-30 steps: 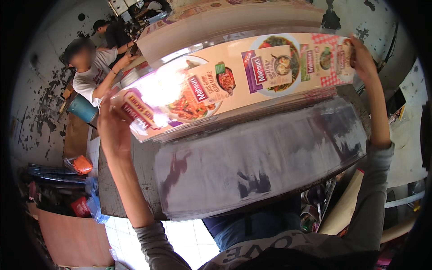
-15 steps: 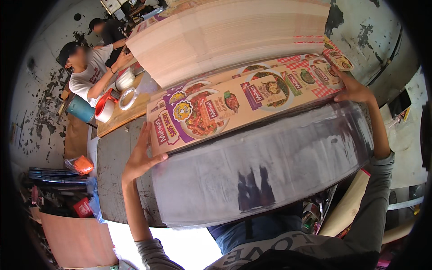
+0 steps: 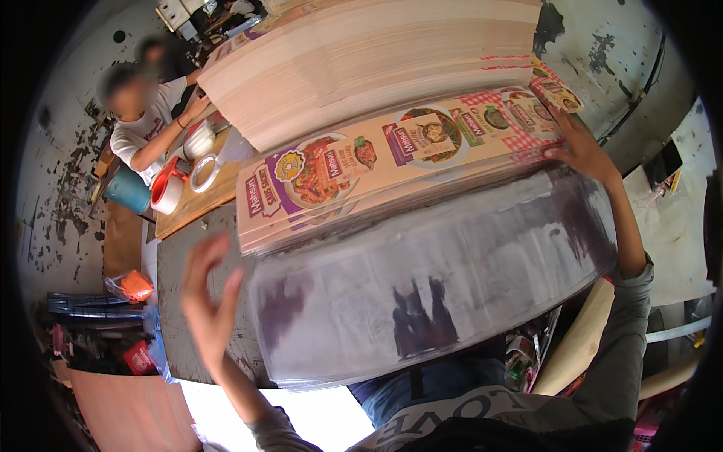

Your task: The person is separating printed food packaging labels from a large stack and placing them onto another stack by hand.

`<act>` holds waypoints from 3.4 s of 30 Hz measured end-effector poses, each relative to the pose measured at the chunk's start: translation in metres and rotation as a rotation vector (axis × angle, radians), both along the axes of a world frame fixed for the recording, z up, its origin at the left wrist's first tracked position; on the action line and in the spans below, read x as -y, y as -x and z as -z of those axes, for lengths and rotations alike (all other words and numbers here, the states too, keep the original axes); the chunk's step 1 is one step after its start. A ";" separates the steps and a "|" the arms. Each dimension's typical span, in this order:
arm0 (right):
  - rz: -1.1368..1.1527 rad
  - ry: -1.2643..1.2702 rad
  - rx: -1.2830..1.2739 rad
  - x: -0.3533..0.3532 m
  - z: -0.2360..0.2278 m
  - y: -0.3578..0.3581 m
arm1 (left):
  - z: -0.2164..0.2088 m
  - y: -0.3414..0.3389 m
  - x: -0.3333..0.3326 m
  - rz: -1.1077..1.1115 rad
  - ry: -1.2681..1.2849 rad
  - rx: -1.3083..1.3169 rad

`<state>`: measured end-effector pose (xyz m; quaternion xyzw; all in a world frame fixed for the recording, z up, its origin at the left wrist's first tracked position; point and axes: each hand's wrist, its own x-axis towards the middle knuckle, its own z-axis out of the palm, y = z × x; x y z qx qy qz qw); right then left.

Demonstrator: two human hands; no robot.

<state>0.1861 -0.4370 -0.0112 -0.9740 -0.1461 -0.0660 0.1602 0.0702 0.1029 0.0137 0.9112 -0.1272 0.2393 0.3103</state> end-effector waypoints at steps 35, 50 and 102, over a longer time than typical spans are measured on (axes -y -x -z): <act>-0.189 -0.040 0.908 -0.178 -0.095 -0.176 | 0.101 0.143 0.039 -0.133 0.280 0.111; -0.362 0.375 1.410 -0.169 -0.106 -0.069 | 0.097 0.145 0.043 -0.123 0.273 0.121; -0.269 -0.092 0.339 -0.239 -0.071 -0.038 | 0.023 0.004 0.065 0.353 -0.417 -0.141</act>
